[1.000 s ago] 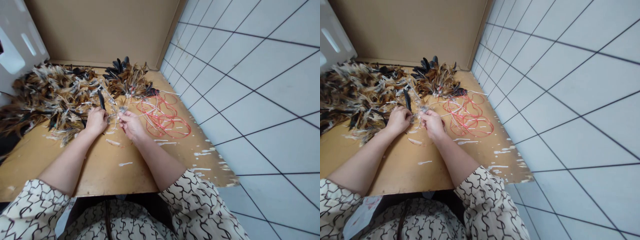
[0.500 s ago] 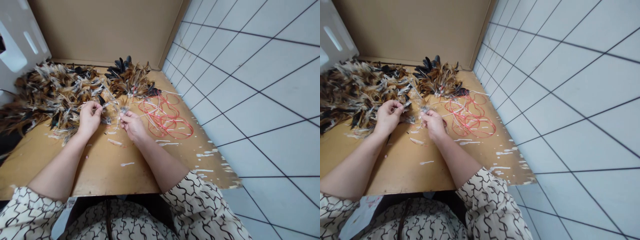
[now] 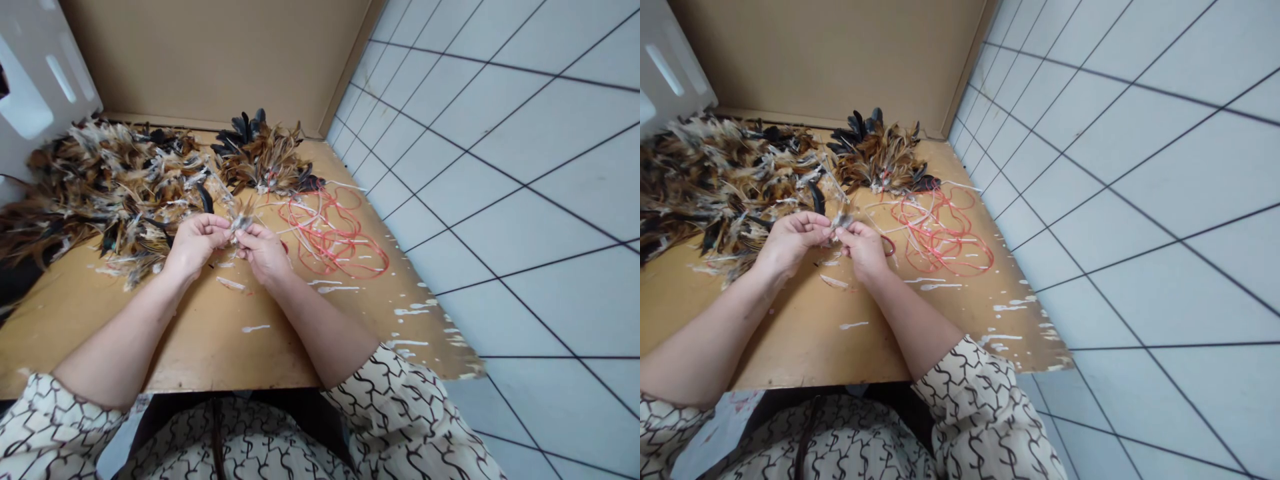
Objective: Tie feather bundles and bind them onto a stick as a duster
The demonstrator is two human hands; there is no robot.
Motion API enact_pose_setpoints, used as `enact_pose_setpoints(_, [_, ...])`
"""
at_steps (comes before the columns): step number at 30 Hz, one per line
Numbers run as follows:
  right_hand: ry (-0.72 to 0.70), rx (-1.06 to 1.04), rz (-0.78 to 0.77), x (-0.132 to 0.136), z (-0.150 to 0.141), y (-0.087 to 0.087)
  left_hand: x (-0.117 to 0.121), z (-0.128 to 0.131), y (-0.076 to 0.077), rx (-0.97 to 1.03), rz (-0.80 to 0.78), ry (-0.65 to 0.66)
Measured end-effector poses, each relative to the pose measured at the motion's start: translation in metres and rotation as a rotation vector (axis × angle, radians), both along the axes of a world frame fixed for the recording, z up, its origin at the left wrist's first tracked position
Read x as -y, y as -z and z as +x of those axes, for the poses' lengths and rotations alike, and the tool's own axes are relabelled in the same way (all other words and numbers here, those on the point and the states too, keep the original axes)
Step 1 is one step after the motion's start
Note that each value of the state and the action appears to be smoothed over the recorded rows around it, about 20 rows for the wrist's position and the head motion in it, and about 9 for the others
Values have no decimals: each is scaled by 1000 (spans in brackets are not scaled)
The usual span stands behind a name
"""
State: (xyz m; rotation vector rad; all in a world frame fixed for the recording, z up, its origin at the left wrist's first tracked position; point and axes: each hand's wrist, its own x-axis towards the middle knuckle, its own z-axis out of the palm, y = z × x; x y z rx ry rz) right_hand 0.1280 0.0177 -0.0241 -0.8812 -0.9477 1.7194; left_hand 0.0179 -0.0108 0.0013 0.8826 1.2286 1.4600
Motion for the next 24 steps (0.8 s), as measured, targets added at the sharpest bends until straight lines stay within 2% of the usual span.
enact_pose_setpoints(8, [-34,-2,64,1,-1,2,0,-2,1,39,-39,30])
enact_pose_setpoints(19, [-142,23,95,-3,4,0,-1,-7,-2,39,-183,157])
enact_pose_setpoints(24, [-53,49,140,-5,4,2,-1,-7,-2,43,-188,172])
